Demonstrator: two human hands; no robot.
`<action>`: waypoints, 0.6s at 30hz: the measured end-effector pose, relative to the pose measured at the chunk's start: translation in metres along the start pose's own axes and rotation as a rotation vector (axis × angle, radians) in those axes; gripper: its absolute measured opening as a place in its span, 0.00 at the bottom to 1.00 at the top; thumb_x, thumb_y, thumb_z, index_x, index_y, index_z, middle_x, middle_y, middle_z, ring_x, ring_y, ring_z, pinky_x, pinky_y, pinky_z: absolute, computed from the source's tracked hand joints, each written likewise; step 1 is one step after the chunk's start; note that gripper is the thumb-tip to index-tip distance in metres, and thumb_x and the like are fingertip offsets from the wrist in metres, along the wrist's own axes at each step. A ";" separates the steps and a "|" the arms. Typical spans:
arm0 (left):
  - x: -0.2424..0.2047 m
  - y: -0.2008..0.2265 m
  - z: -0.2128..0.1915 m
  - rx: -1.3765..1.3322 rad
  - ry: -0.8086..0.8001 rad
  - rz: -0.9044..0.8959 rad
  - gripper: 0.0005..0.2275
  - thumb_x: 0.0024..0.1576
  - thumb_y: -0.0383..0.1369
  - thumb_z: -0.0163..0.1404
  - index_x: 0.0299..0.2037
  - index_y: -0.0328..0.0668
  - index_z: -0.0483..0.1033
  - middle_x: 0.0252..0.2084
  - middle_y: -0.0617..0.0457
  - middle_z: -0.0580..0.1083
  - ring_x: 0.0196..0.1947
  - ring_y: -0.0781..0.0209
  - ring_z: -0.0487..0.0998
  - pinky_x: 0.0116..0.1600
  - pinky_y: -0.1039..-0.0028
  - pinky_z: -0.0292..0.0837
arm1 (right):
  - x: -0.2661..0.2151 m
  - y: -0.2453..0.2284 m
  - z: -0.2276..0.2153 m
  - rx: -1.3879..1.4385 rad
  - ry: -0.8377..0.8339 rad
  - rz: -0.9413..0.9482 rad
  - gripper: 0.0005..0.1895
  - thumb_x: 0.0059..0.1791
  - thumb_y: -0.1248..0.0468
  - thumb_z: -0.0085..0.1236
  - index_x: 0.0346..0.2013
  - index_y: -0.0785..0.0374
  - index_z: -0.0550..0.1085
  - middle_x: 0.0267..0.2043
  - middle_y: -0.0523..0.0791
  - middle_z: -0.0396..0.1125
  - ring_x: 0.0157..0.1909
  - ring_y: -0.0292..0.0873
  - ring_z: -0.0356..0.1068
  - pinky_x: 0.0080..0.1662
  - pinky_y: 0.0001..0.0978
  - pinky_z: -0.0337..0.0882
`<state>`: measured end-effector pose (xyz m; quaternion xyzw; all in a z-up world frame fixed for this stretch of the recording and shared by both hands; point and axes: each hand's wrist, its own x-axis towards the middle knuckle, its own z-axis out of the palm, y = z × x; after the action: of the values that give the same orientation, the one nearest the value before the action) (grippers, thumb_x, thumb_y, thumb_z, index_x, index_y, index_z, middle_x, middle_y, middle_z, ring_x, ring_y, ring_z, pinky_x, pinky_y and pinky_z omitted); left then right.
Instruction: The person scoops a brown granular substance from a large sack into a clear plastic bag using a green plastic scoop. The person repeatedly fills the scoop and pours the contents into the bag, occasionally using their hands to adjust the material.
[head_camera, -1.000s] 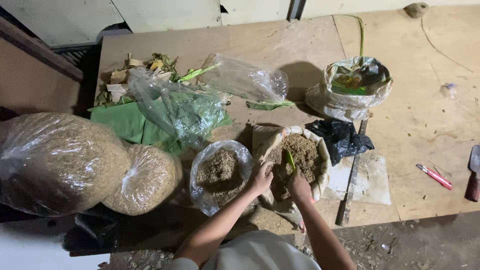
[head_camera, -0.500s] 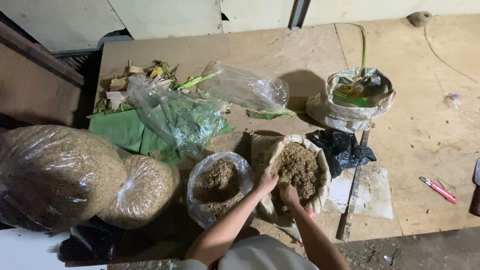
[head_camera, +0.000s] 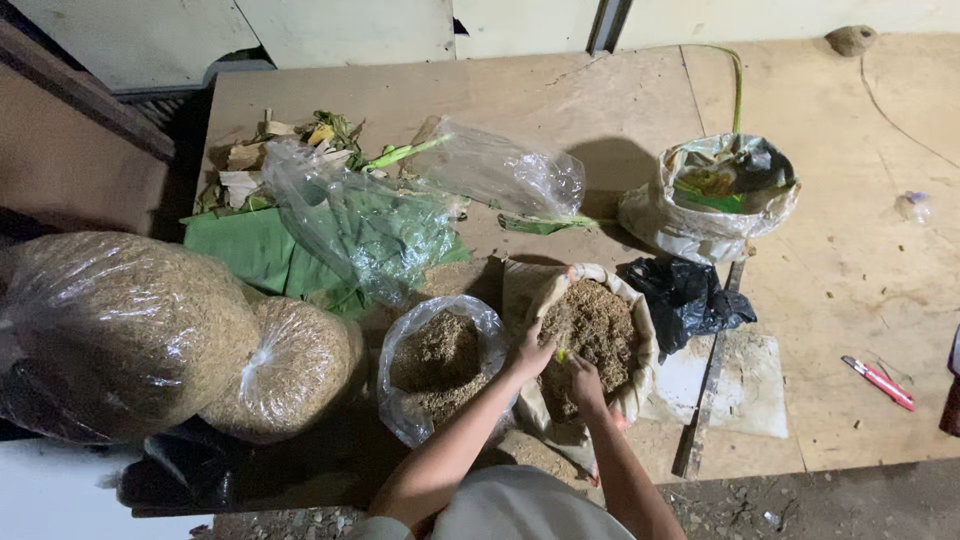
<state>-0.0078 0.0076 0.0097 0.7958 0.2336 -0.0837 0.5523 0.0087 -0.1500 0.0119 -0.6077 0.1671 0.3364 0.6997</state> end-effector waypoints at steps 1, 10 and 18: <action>-0.003 0.003 -0.002 -0.025 0.027 0.062 0.31 0.61 0.36 0.50 0.73 0.35 0.53 0.73 0.36 0.58 0.73 0.44 0.59 0.75 0.61 0.53 | -0.002 -0.001 -0.003 -0.051 0.008 -0.024 0.20 0.58 0.59 0.46 0.61 0.68 0.72 0.36 0.42 0.71 0.27 0.32 0.67 0.29 0.24 0.67; -0.065 0.043 -0.062 -0.307 0.024 0.174 0.18 0.66 0.37 0.43 0.63 0.36 0.69 0.64 0.44 0.71 0.65 0.54 0.71 0.68 0.66 0.66 | -0.026 -0.021 -0.024 -0.205 0.155 -0.090 0.17 0.57 0.55 0.47 0.52 0.61 0.75 0.29 0.39 0.72 0.20 0.32 0.57 0.22 0.25 0.56; -0.096 0.028 -0.116 -0.538 0.252 0.295 0.12 0.66 0.32 0.44 0.50 0.35 0.79 0.47 0.45 0.81 0.46 0.60 0.83 0.44 0.78 0.80 | -0.064 -0.049 -0.001 -0.208 0.033 -0.175 0.16 0.58 0.56 0.48 0.48 0.65 0.77 0.24 0.39 0.63 0.20 0.32 0.54 0.22 0.26 0.52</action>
<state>-0.0937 0.0799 0.1145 0.6509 0.1961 0.1610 0.7155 -0.0044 -0.1696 0.0893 -0.6947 0.0889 0.2798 0.6566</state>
